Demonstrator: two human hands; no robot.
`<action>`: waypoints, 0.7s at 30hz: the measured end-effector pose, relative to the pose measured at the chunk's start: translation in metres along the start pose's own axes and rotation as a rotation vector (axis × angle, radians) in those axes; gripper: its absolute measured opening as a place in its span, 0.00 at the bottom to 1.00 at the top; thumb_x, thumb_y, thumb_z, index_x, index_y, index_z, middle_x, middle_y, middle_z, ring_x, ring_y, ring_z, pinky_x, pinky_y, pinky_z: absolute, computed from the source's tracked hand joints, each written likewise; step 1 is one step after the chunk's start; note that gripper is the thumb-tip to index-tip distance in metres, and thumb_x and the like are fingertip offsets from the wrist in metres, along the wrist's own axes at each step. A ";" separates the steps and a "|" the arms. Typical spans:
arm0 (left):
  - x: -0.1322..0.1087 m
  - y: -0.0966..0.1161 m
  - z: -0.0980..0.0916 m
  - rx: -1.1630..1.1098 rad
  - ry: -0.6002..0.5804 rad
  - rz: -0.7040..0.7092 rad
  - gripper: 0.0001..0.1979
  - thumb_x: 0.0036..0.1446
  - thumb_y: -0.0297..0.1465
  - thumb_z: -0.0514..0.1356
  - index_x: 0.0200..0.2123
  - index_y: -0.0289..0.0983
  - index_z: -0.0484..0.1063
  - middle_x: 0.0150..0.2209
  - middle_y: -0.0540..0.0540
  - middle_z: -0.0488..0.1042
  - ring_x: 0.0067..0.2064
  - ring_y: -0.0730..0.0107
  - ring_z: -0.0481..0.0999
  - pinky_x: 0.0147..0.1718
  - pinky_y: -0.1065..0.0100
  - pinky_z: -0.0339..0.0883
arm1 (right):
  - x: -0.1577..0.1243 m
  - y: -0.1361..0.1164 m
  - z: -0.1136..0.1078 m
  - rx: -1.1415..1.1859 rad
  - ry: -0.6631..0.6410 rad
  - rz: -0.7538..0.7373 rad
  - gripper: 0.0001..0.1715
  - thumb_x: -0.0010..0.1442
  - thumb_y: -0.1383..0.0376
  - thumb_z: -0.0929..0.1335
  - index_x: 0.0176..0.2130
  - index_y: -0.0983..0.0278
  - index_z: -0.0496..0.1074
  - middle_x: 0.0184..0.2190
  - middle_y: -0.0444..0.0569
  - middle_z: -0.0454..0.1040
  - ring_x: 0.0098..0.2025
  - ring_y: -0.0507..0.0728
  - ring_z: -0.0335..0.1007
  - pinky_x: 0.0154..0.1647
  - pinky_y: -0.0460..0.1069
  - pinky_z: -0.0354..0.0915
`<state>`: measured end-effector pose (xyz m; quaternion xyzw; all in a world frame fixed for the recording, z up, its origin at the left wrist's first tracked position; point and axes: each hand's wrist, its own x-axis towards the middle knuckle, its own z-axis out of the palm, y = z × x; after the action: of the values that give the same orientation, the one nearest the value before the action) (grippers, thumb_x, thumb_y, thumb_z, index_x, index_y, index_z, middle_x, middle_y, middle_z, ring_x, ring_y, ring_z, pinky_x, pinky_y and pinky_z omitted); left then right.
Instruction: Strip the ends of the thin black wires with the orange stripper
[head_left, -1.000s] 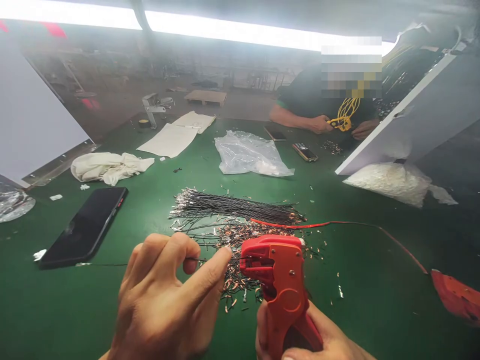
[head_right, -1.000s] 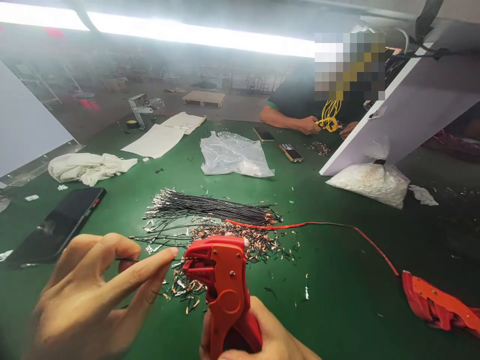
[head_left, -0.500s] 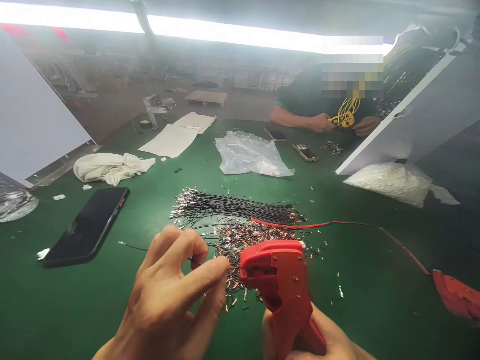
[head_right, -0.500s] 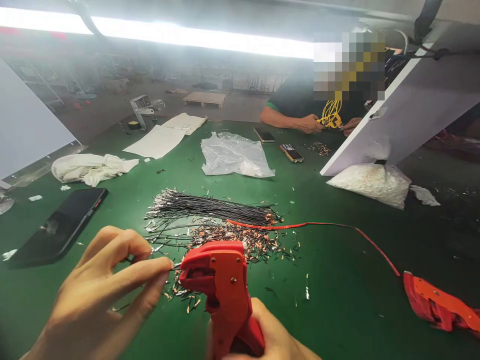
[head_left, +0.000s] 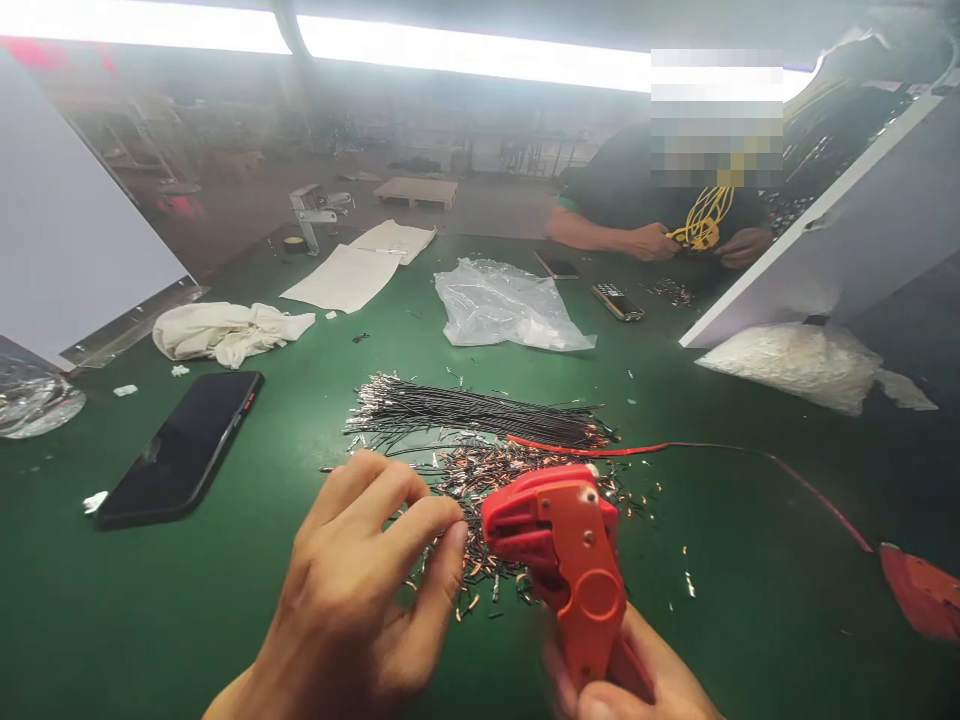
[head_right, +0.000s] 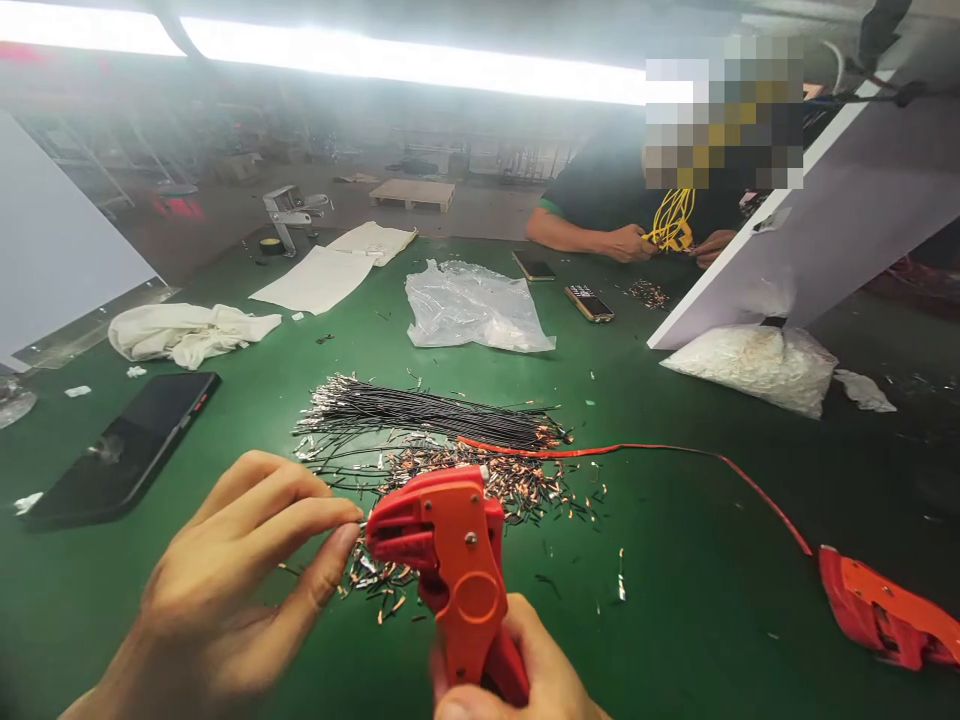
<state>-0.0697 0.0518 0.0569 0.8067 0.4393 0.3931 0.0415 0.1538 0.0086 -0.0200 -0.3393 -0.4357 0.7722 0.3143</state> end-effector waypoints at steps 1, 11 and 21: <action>0.000 0.000 0.001 -0.004 -0.003 0.003 0.06 0.59 0.20 0.58 0.33 0.36 0.71 0.28 0.49 0.67 0.34 0.68 0.62 0.34 0.65 0.59 | -0.001 0.004 -0.001 0.008 0.025 -0.004 0.29 0.47 0.42 0.73 0.28 0.63 0.66 0.20 0.40 0.59 0.22 0.48 0.50 0.23 0.46 0.49; -0.005 -0.001 0.008 -0.138 -0.094 -0.056 0.07 0.63 0.21 0.55 0.34 0.36 0.69 0.25 0.52 0.65 0.30 0.71 0.59 0.31 0.68 0.56 | -0.001 -0.002 0.001 0.052 -0.077 -0.014 0.26 0.54 0.45 0.71 0.29 0.65 0.65 0.19 0.40 0.60 0.20 0.47 0.51 0.21 0.44 0.50; -0.002 -0.006 0.003 -0.149 -0.120 -0.061 0.07 0.63 0.20 0.56 0.34 0.36 0.69 0.27 0.51 0.65 0.30 0.73 0.62 0.31 0.71 0.60 | 0.000 -0.003 -0.003 0.240 -0.197 -0.058 0.17 0.57 0.56 0.72 0.37 0.67 0.70 0.26 0.44 0.64 0.26 0.48 0.57 0.26 0.43 0.56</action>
<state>-0.0722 0.0551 0.0513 0.8097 0.4301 0.3743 0.1393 0.1569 0.0115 -0.0184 -0.2089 -0.3787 0.8388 0.3305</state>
